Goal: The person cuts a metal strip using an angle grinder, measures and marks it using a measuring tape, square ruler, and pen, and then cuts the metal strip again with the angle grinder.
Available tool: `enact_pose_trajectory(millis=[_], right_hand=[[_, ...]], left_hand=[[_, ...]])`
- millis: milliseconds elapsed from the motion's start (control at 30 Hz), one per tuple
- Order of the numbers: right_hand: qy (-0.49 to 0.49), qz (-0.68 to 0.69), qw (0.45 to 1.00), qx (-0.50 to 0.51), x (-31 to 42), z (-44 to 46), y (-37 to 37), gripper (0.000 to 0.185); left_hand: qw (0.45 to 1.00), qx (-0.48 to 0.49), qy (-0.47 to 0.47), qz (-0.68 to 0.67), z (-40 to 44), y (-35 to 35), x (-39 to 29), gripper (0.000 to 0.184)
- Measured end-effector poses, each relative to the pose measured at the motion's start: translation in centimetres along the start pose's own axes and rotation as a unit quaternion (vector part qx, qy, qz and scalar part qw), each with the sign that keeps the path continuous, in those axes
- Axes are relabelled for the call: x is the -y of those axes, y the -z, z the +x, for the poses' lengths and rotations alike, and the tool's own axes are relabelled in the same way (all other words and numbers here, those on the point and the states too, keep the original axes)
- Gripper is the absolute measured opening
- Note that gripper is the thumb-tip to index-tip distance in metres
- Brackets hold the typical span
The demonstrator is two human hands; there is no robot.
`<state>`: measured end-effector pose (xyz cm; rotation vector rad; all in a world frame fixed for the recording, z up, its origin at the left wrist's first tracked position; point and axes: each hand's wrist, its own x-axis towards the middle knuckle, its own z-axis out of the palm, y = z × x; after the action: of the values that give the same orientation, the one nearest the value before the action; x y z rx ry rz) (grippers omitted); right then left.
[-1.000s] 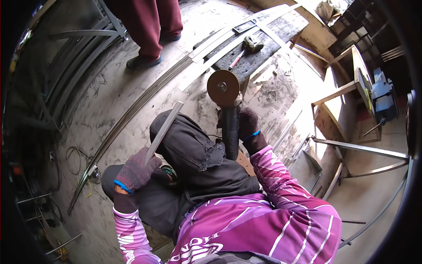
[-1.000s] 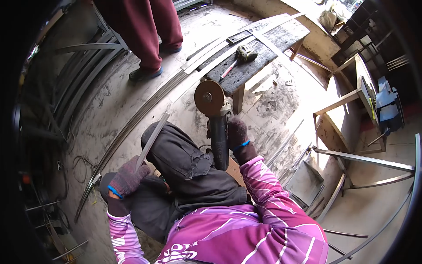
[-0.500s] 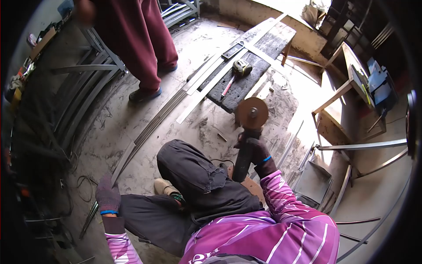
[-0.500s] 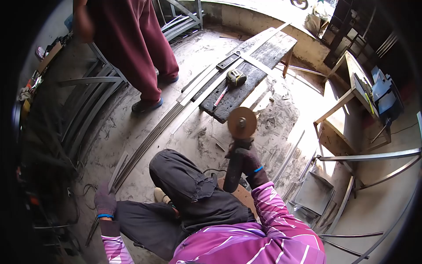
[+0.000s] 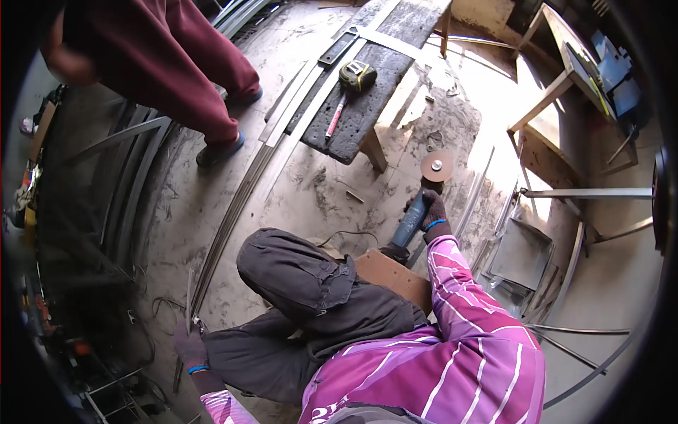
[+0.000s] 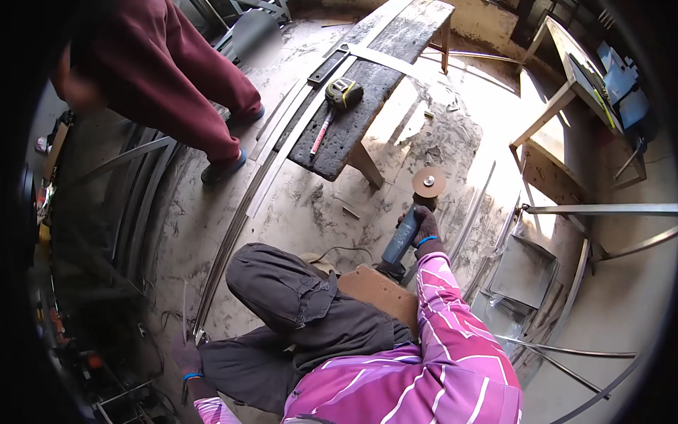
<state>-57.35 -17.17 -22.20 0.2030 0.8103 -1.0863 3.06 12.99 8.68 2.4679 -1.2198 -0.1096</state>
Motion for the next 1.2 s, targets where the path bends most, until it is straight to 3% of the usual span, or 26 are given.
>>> enact_pose_trajectory(millis=[33, 100, 167, 233, 267, 367, 433, 633, 700, 800, 867, 900, 1000, 1067, 1200], right_hand=[[0.034, -0.009, 0.998, -0.051, -0.4, 0.3, -0.1, 0.034], [-0.004, -0.019, 0.995, -0.098, -0.7, 1.6, 0.5, 0.028], [-0.011, -0.047, 0.994, -0.093, -1.5, 3.7, 1.8, 0.028], [-0.012, -0.048, 0.994, -0.095, -2.5, 7.6, 5.0, 0.032], [-0.025, -0.027, 0.993, -0.116, -2.6, 6.1, 2.4, 0.022], [0.032, -0.045, 0.992, -0.115, -2.9, 8.7, 3.8, 0.024], [0.027, -0.068, 0.991, -0.110, -2.3, 9.6, 4.4, 0.027], [0.048, -0.101, 0.986, -0.122, -0.7, 9.7, 4.3, 0.044], [0.064, -0.104, 0.984, -0.132, 0.0, 11.0, 6.1, 0.046], [0.059, -0.137, 0.980, -0.132, 0.7, 10.9, 5.7, 0.046], [0.022, -0.150, 0.983, -0.099, 3.2, 16.8, 12.7, 0.052], [0.094, -0.170, 0.977, -0.086, 2.9, 15.8, 10.2, 0.057], [0.042, -0.268, 0.962, -0.030, -5.3, 17.1, 2.2, 0.056], [0.031, -0.340, 0.940, 0.000, -9.4, 17.3, -0.6, 0.056], [0.055, -0.459, 0.886, 0.022, -11.5, 16.6, -1.5, 0.055]], left_hand=[[1.000, -0.013, 0.006, 0.004, -0.1, 0.1, 0.5, 0.011], [0.995, -0.030, 0.029, 0.094, -0.3, -0.4, 2.8, 0.008], [0.993, -0.035, -0.023, 0.110, -0.7, 0.0, 2.5, 0.009], [0.991, -0.036, 0.031, 0.124, -0.9, 0.4, 0.8, 0.010], [0.991, -0.057, 0.032, 0.115, -1.1, 0.5, 0.5, 0.010], [0.994, -0.020, 0.085, 0.070, -1.0, 0.9, 0.1, 0.014], [0.988, -0.013, 0.014, 0.152, -0.9, 0.8, 0.9, 0.020], [0.976, 0.033, 0.113, 0.181, -0.5, 2.1, -3.1, 0.023], [0.977, 0.041, 0.051, 0.205, -0.6, 1.6, -1.5, 0.025], [0.978, 0.029, 0.063, 0.197, -0.7, 0.5, 0.4, 0.027], [0.975, 0.043, 0.083, 0.203, -0.6, 0.5, 0.2, 0.029], [0.976, 0.043, 0.050, 0.207, -0.4, -0.2, 1.4, 0.029], [0.965, 0.084, 0.039, 0.247, -0.6, -0.2, 1.6, 0.027], [0.974, 0.004, -0.004, 0.227, -0.7, -0.4, 1.2, 0.023], [0.976, 0.029, 0.059, 0.209, 0.0, 0.8, -2.2, 0.019]])
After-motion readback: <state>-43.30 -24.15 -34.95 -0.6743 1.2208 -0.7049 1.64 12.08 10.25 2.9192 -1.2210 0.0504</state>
